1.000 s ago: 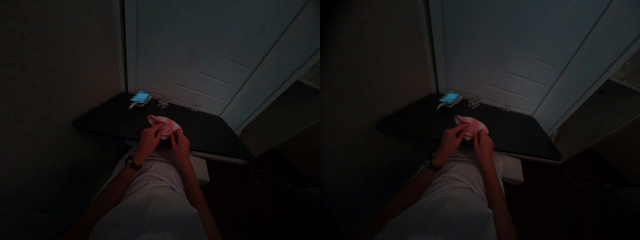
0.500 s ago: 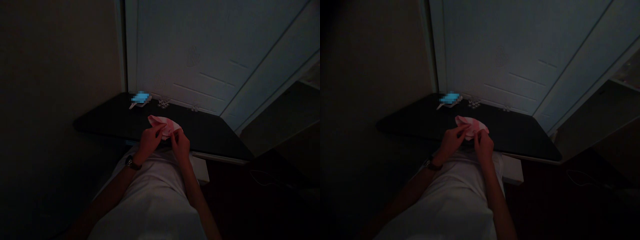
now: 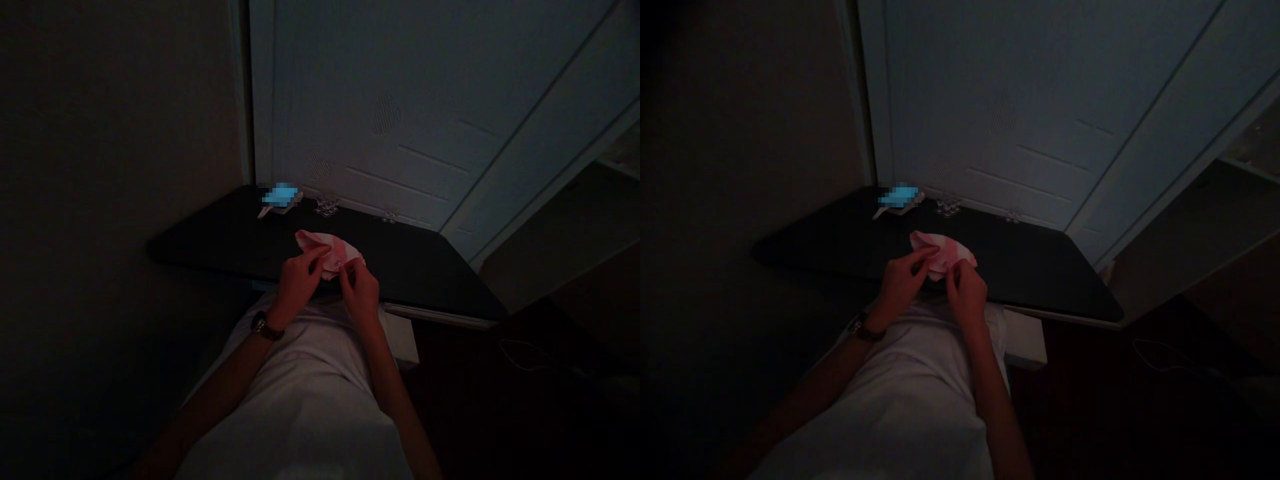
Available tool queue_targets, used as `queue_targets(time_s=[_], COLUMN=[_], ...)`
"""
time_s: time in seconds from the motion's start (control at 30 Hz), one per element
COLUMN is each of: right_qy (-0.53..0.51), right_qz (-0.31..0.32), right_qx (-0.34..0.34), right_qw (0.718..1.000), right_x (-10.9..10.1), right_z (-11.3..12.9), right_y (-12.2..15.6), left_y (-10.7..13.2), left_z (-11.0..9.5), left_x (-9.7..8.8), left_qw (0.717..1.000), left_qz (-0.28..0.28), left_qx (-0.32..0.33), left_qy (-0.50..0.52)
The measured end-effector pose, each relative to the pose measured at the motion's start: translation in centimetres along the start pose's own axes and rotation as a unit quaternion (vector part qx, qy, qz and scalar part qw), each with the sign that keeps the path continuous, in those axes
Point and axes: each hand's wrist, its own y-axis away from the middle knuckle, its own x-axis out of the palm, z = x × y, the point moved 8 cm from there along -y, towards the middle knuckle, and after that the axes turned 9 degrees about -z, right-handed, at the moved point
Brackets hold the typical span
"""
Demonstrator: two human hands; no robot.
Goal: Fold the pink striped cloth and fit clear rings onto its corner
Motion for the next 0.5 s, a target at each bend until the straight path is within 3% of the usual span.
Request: queue_targets(time_s=[0.5], right_qy=[0.009], right_qz=[-0.010], right_qx=[0.009], right_qw=[1.000], right_x=[-0.09], right_z=[0.03], right_y=[-0.11], left_y=[0.01], left_z=[-0.10], left_x=[0.13], left_qw=[1.000], left_qz=[0.016], left_qx=[0.004], left_qy=[-0.020])
